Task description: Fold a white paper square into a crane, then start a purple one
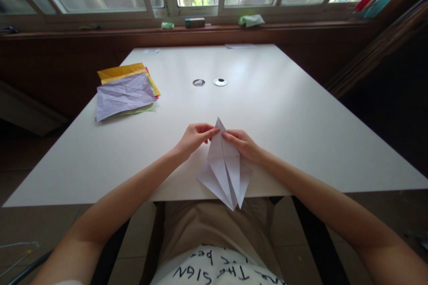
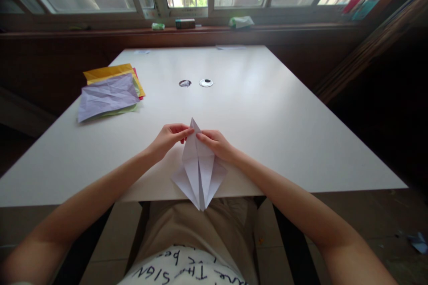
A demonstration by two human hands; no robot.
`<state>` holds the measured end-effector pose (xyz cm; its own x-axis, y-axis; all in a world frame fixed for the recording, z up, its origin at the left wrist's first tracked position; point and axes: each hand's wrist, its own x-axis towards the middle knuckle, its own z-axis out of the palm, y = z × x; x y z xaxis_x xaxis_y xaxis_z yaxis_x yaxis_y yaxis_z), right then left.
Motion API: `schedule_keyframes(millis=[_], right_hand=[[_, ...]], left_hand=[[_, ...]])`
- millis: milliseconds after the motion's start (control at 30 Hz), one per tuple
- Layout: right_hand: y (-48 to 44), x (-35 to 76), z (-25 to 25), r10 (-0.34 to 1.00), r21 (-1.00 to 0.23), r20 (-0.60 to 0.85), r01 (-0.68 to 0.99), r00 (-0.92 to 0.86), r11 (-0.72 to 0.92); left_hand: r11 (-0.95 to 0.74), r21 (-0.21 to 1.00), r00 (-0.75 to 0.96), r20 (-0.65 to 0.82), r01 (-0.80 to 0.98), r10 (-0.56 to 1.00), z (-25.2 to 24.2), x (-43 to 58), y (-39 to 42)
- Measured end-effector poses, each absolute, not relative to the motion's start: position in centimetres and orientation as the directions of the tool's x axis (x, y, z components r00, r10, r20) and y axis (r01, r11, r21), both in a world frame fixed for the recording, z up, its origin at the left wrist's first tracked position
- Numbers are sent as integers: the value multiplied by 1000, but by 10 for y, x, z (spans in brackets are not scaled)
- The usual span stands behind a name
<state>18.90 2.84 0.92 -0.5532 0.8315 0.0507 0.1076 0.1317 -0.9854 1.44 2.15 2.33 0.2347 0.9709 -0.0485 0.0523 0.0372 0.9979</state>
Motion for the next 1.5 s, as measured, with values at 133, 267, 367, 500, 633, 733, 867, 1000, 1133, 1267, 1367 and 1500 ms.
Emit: schedule_keyframes(millis=[133, 267, 367, 500, 633, 733, 867, 1000, 1133, 1267, 1367, 1500], right_hand=[[30, 190, 5, 896, -985, 63, 119, -440, 127], [30, 189, 5, 918, -974, 93, 157, -384, 165], [31, 189, 7, 924, -961, 142, 176, -354, 215], [31, 189, 6, 925, -946, 180, 199, -335, 256], [31, 189, 6, 918, -942, 181, 205, -352, 264], [31, 189, 6, 917, -943, 179, 203, -358, 263], [31, 189, 7, 917, -940, 178, 215, -356, 266], [30, 189, 8, 918, -936, 174, 230, -356, 266], [29, 188, 9, 919, -933, 172, 240, -353, 267], [29, 188, 10, 918, -930, 177, 244, -354, 274], [29, 188, 9, 918, -926, 179, 254, -355, 279], [30, 189, 7, 919, -917, 188, 274, -347, 291]], left_hand=[[101, 992, 287, -118, 73, 951, 23, 13, 21], [142, 985, 290, -164, 95, 943, 21, 13, 21], [149, 983, 257, -171, 102, 951, 21, 13, 21], [160, 981, 236, -182, 111, 954, 21, 12, 21], [174, 977, 232, -199, 122, 952, 21, 12, 22], [177, 976, 232, -201, 124, 952, 21, 12, 22], [172, 977, 227, -198, 129, 953, 21, 11, 22], [174, 978, 224, -197, 118, 954, 20, 11, 22], [176, 979, 223, -196, 105, 955, 19, 11, 22], [183, 978, 219, -201, 101, 955, 19, 12, 22], [185, 978, 214, -201, 92, 956, 19, 12, 21], [184, 980, 217, -197, 81, 956, 19, 12, 20]])
